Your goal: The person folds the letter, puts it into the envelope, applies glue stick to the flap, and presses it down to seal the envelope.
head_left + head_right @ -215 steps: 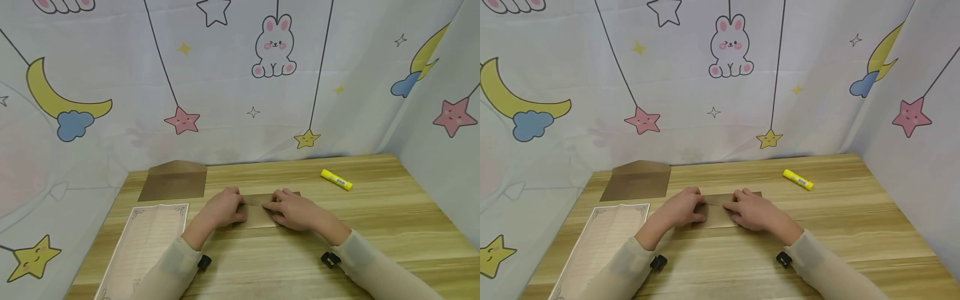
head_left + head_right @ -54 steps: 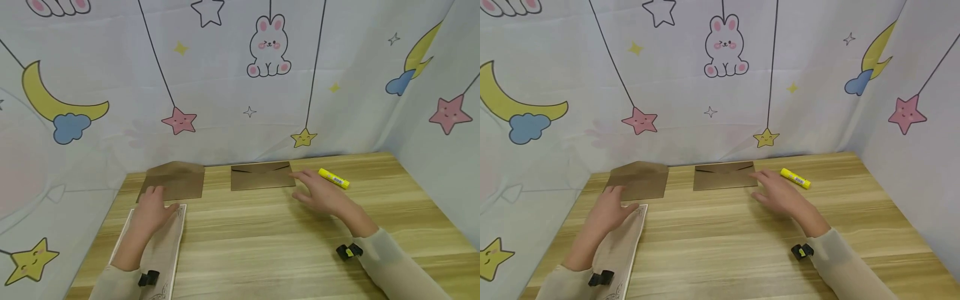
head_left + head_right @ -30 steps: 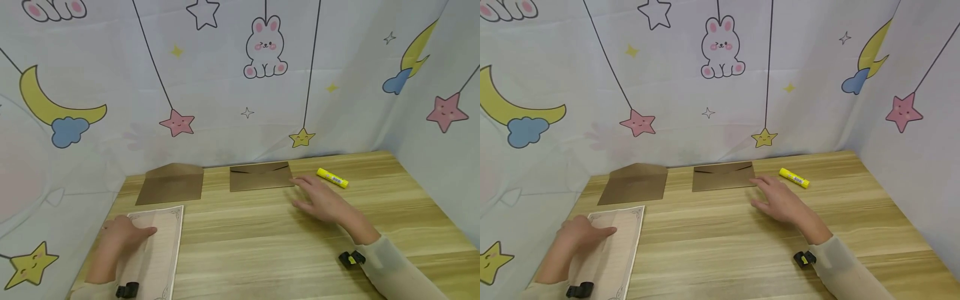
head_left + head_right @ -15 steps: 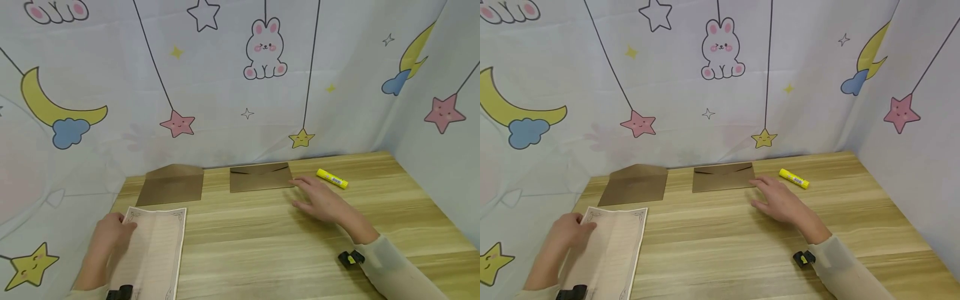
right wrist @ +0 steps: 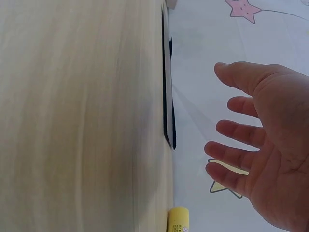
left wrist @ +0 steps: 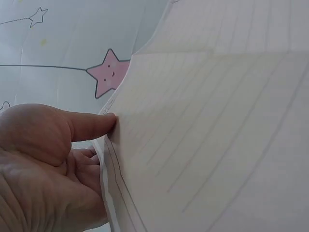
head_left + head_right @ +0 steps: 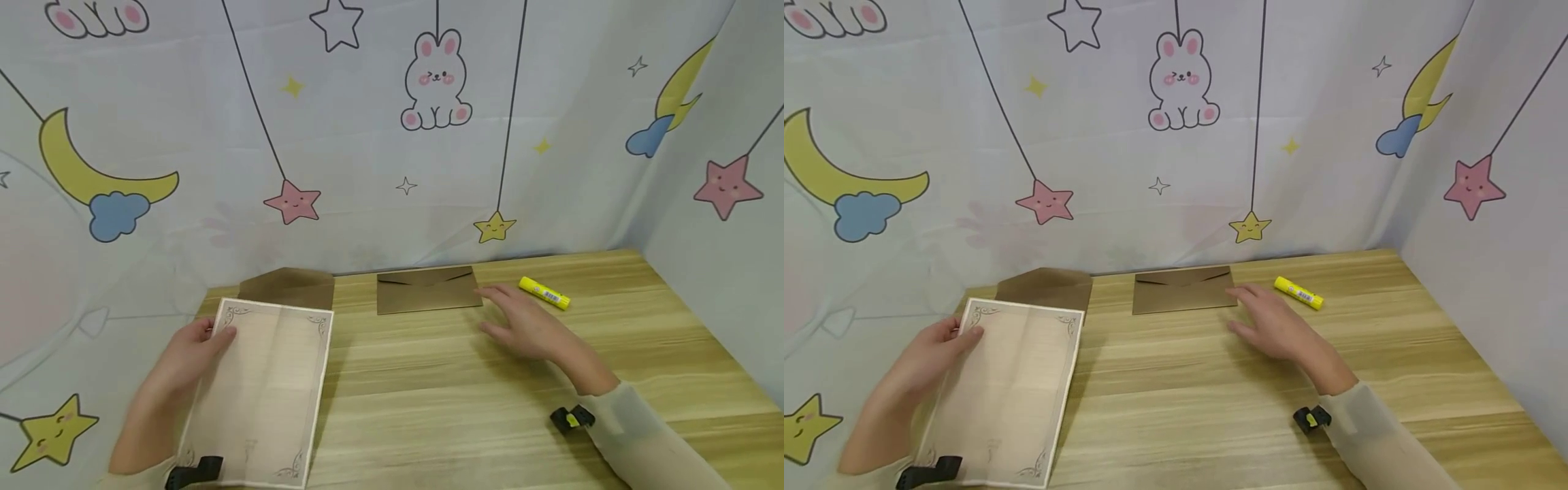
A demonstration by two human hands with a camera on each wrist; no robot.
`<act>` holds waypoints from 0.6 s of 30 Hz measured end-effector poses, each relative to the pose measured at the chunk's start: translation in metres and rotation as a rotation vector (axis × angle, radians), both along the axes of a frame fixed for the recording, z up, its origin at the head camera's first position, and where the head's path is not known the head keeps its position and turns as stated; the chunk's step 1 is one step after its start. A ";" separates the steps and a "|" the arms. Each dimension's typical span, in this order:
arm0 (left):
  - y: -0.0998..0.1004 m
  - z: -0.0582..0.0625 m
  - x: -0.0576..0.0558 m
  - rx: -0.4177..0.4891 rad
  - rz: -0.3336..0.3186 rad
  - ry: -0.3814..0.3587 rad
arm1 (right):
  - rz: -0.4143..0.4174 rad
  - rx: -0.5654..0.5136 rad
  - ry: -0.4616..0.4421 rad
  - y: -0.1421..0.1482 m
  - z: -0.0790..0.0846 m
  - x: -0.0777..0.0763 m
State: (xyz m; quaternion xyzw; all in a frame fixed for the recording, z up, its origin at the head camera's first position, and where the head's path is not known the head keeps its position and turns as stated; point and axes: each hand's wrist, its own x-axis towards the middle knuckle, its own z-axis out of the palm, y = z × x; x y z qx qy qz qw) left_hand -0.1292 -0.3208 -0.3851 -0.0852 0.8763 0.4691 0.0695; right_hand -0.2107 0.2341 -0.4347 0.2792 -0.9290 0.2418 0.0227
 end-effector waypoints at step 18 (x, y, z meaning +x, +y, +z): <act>0.131 -0.007 -0.061 0.376 0.132 0.125 | -0.055 -0.255 -0.123 -0.013 -0.003 -0.011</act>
